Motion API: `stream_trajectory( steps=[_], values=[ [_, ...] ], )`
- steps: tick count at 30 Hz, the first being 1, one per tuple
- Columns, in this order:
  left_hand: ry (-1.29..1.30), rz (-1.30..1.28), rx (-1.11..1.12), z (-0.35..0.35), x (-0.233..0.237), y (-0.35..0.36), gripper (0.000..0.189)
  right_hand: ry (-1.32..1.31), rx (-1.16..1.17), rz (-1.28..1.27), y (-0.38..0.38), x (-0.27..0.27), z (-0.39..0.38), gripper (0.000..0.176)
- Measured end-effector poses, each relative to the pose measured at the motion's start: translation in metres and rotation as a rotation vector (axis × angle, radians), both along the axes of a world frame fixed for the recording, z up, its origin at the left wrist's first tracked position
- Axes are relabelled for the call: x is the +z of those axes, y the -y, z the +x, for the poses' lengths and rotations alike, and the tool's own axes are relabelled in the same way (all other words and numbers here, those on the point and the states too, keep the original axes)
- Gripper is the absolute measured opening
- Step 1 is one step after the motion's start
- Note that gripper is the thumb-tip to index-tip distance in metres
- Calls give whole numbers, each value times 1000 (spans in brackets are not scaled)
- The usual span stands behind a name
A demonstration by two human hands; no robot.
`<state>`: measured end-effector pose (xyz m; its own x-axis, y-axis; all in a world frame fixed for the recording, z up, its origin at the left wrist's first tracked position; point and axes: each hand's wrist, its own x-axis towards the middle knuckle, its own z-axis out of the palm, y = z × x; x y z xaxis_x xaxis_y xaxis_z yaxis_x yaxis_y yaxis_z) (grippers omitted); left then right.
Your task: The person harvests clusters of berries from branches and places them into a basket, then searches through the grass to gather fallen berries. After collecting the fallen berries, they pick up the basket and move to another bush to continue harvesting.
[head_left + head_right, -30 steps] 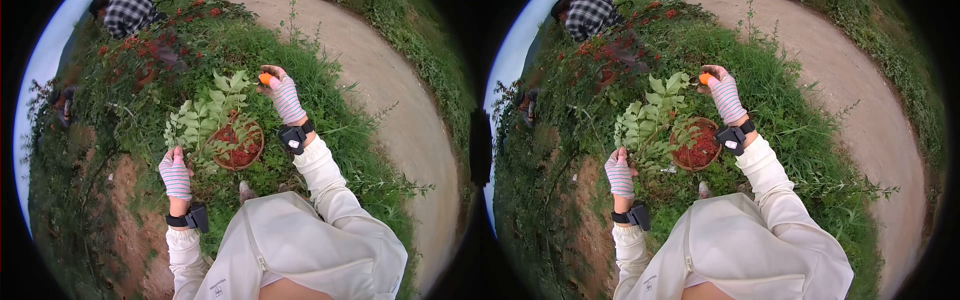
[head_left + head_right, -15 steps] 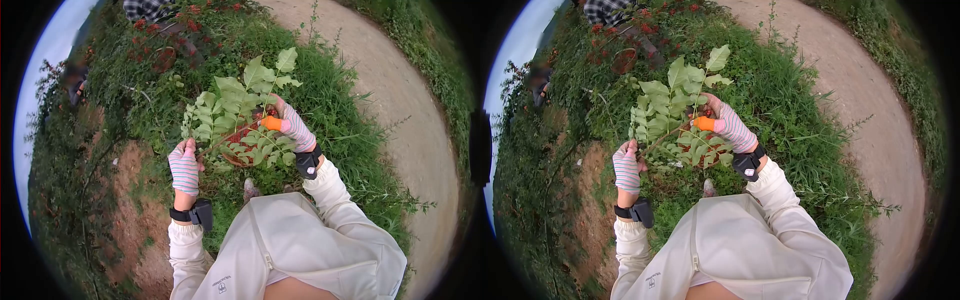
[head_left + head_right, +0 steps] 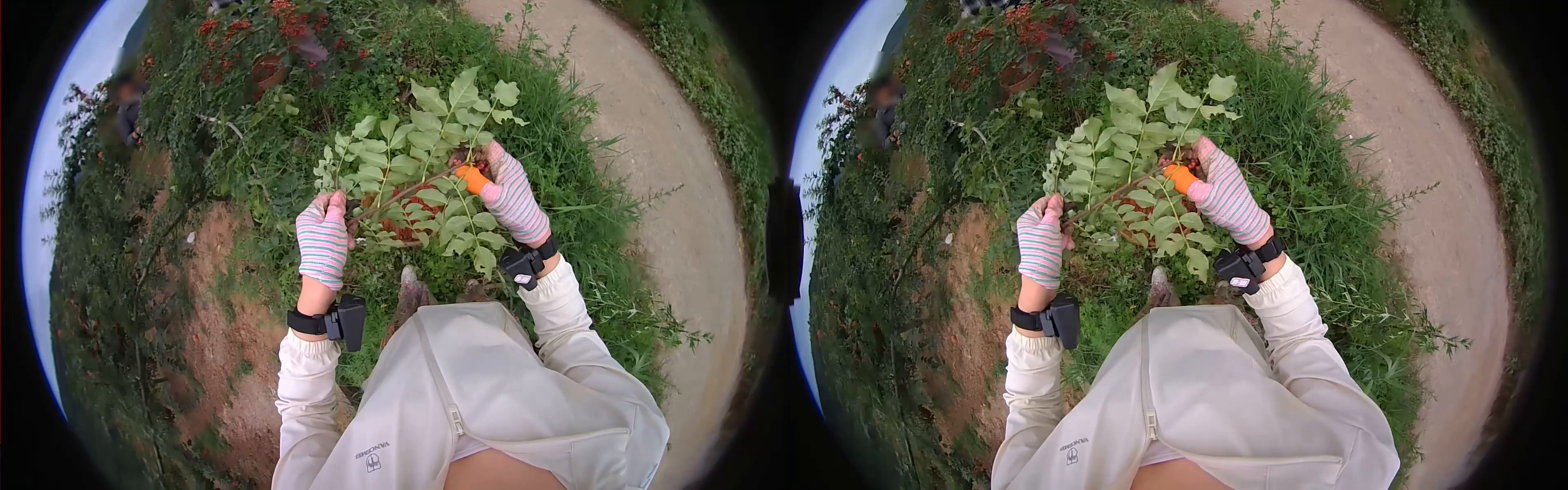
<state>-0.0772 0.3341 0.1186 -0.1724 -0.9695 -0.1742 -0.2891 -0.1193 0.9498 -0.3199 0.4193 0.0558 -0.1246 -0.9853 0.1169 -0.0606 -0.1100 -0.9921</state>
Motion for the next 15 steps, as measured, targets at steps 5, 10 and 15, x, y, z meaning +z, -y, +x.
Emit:
stream_trajectory(
  steps=[5, 10, 15],
  values=[
    [127, -66, 4, -3, -7, -2, 29, 73, -544, -94, 12, -26, 0, 46],
    [129, -76, 56, 13, -17, -6, 30, 371, -417, 309, 40, -101, -2, 41],
    [175, 137, -262, 49, -38, -15, 26, 805, -264, 477, 89, -222, -20, 40]
  ],
)
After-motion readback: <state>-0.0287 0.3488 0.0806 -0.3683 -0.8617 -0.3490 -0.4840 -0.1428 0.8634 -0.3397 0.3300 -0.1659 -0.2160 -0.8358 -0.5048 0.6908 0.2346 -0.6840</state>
